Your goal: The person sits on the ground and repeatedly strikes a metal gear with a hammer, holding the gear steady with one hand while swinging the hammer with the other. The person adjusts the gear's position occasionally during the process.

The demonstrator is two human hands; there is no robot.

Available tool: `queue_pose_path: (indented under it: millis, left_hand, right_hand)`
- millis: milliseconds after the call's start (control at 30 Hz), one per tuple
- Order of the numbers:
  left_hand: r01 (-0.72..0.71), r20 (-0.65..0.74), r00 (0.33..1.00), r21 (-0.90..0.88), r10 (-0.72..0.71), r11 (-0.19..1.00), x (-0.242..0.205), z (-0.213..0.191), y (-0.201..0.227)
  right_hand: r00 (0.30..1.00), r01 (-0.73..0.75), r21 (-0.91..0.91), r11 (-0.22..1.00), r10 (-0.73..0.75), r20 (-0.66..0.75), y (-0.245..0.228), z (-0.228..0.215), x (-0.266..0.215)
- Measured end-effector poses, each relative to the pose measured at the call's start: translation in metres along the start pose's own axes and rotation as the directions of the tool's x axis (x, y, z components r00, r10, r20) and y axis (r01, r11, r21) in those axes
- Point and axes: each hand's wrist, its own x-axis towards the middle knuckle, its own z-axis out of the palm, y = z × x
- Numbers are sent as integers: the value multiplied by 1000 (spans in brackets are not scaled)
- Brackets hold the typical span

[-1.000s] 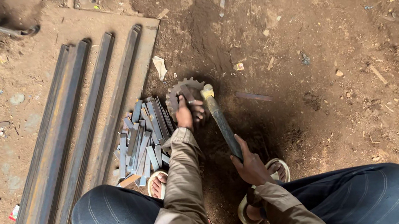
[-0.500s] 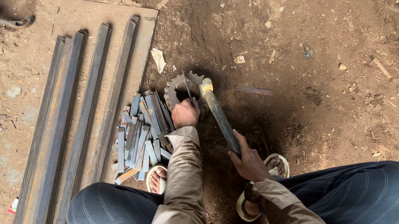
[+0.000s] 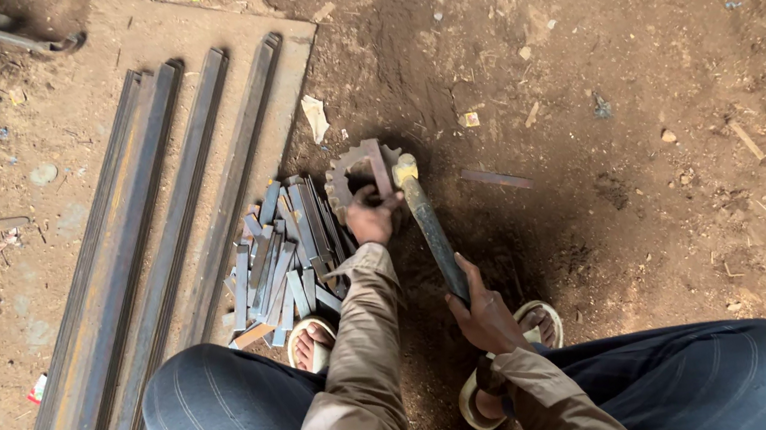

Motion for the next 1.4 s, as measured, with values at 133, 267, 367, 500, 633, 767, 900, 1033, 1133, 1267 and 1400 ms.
queue_pose_path:
  millis: [133,267,367,500,633,767,900,1033,1133,1267,1400]
  left_hand:
    - [663,361,745,-496,-561,560,1,21,-12]
    - [596,334,800,-542,-498,593,3,26,-12]
    - [117,15,993,-354,-120,928,6,19,15]
    - [-56,-25,998,-440,51,896,12,-8,81]
    - [629,566,777,-688,-276,362,11,-41,119]
    - [647,590,738,-484,-326,589,2,-30,103]
    - [704,508,704,-409,-496,580,2,-21,53]
    - [754,549,651,-547,-524,364,14,-13,5]
    - [765,644,623,-621,-444,172,17,-2,-21]
    - [795,684,521,-607,-511,-3,19,15,-37]
    - [736,698,620,-676,-359,-44,17,21,-36]
  right_hand:
    - [994,92,3,996,-91,-52,9,3,1]
    - [997,63,-42,997,-64,-35,12,1,3]
    - [1000,-18,-62,998,18,-2,10,0,2]
    - [998,38,-29,999,-40,-55,6,1,3]
    - [998,59,24,998,-58,-37,5,5,1]
    - [993,107,27,994,-105,-61,7,3,3]
    - [1000,-16,27,999,16,0,5,2,2]
    - [1000,3,29,1000,-3,-19,2,1,2]
    - [999,21,39,999,-20,-29,1,2,0]
    - [1000,2,25,1000,-1,-26,-1,2,-2]
    - [998,43,17,999,-42,-42,-3,3,-3]
